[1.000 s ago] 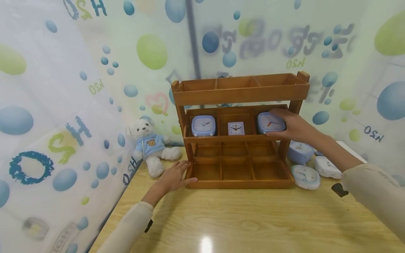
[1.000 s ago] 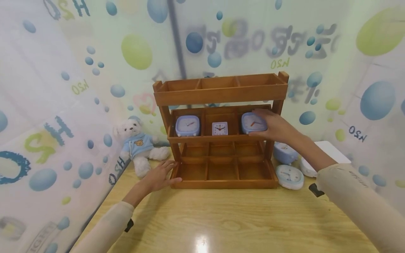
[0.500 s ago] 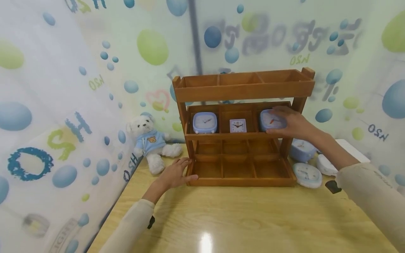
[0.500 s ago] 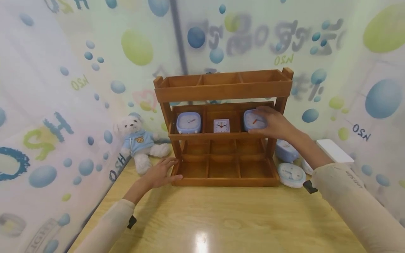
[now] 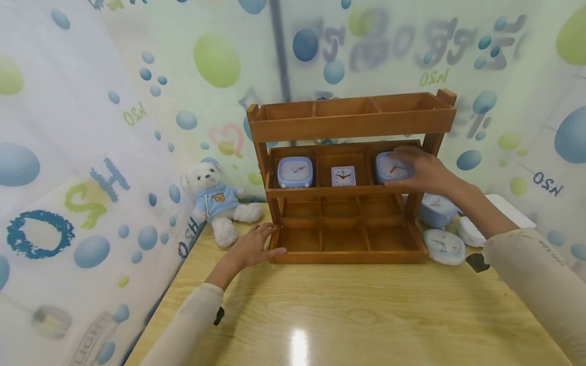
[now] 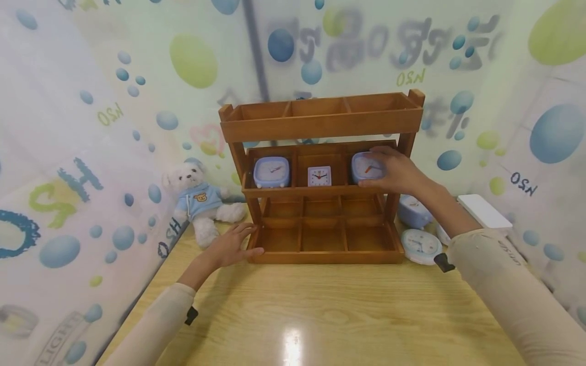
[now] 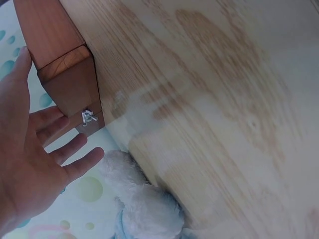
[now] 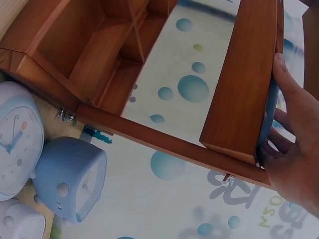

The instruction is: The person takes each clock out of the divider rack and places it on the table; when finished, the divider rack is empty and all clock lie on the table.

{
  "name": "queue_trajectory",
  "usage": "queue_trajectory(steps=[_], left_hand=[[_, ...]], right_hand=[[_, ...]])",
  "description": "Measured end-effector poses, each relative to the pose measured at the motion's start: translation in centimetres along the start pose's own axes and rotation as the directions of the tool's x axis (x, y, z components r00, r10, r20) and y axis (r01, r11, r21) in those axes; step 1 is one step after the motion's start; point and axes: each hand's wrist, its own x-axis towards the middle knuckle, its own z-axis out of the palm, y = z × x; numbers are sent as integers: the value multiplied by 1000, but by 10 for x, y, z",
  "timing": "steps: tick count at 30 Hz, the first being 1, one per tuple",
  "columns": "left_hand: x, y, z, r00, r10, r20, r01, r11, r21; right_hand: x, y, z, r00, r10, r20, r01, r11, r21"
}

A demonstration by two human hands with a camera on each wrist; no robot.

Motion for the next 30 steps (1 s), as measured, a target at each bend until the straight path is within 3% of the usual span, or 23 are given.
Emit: queue_trajectory(steps=[14,23,27,30], left_hand=[[-1,-1,-1,1000,10,-3,-10,1000,-7],[-1,-1,0,1000,4,3,-4,1000,5],[0,-1,-1,1000,9,3,-9,1000,7],[0,-1,0,1000,9,0,-9,1000,9]], right_hand=[[1,-1,-2,1000,0,18,0,1000,12],[5,-1,-4,994,-102,31,101,994,32],[4,-2,-4,994,-75,74,75,997,-2],[4,-1,-3,993,-102,55,105,993,-52]])
